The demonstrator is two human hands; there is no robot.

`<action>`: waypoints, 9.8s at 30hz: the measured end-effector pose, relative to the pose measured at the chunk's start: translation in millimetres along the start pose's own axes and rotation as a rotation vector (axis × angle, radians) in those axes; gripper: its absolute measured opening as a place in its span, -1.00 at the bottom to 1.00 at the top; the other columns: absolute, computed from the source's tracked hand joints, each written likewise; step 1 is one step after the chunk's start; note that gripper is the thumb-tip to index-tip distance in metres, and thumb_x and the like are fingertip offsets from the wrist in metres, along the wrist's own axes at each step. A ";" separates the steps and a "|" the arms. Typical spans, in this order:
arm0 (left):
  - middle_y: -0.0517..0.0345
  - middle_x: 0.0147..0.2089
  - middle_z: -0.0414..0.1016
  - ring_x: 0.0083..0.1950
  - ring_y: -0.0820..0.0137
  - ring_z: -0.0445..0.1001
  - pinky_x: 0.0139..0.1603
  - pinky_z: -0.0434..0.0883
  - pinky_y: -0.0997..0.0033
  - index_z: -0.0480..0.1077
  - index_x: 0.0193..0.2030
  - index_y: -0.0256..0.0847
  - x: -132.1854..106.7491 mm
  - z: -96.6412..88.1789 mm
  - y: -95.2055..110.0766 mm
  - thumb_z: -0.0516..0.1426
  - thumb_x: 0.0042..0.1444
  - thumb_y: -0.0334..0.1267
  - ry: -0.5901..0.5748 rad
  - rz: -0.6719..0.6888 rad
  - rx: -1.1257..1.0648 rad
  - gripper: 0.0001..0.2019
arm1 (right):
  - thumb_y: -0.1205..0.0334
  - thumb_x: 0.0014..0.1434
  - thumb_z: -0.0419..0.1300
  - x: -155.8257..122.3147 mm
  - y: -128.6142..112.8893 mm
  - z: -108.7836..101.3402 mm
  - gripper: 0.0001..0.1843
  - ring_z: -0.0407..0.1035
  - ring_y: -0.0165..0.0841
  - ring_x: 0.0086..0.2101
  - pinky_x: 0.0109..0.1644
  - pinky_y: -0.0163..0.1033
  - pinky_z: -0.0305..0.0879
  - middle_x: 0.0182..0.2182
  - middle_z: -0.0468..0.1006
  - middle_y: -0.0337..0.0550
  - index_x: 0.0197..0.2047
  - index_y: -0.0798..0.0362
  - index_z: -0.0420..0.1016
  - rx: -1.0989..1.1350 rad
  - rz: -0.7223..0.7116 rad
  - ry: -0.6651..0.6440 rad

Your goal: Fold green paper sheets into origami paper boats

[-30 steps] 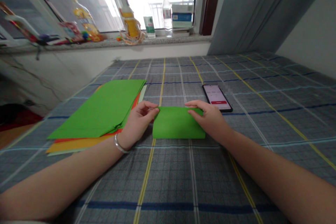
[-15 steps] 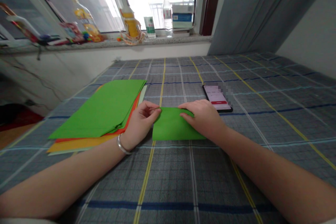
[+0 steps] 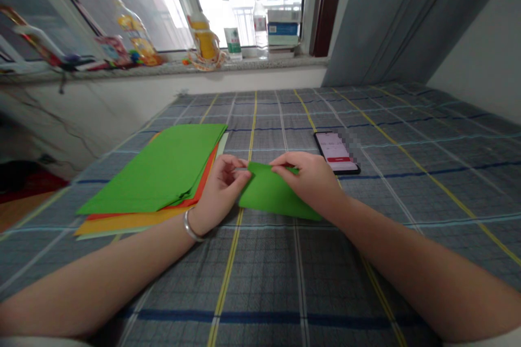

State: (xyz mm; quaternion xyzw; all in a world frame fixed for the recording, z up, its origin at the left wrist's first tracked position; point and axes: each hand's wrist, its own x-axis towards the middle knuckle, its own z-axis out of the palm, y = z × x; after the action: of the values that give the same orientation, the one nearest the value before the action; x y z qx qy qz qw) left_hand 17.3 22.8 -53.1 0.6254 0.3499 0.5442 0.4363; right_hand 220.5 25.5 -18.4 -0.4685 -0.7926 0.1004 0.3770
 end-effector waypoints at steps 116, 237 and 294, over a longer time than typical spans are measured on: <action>0.09 0.12 0.52 0.05 0.34 0.48 0.16 0.34 0.21 0.48 0.05 -0.13 42.0 -29.5 -18.2 0.03 0.26 -0.47 -0.634 0.305 1.125 -0.67 | 0.31 0.19 0.15 12.6 68.1 13.8 -0.75 0.52 -0.23 -0.20 -0.06 -0.13 0.39 -0.24 0.66 -0.09 -0.17 0.01 0.66 -0.297 0.040 -0.293; 0.03 -0.20 0.53 -0.13 0.32 0.53 -0.04 0.49 0.31 0.42 -0.22 -0.28 -4.7 -2.6 0.1 -0.02 0.31 -0.23 -0.738 0.518 1.263 -0.76 | 0.19 0.24 0.10 -22.1 12.2 15.7 -0.83 0.39 -0.28 -0.25 -0.22 -0.20 0.22 -0.31 0.55 -0.12 -0.31 0.03 0.47 -0.341 -0.432 -0.470; 0.18 -0.23 0.55 -0.28 0.38 0.53 -0.34 0.43 0.42 0.37 -0.20 -0.21 6.7 -32.5 -5.7 -0.07 0.34 -0.24 -0.518 0.657 1.334 -0.78 | 0.37 0.07 0.15 -14.7 41.0 -13.8 -0.91 0.34 -0.27 -0.24 -0.15 -0.17 0.26 -0.33 0.48 -0.12 -0.35 0.02 0.30 -0.068 -0.468 -0.260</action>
State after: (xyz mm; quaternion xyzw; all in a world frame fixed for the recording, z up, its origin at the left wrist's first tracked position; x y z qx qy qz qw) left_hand -13.5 36.5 -55.0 0.9335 0.2870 0.1574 -0.1466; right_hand 261.5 33.0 -37.2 -0.2683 -0.9240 0.0432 0.2691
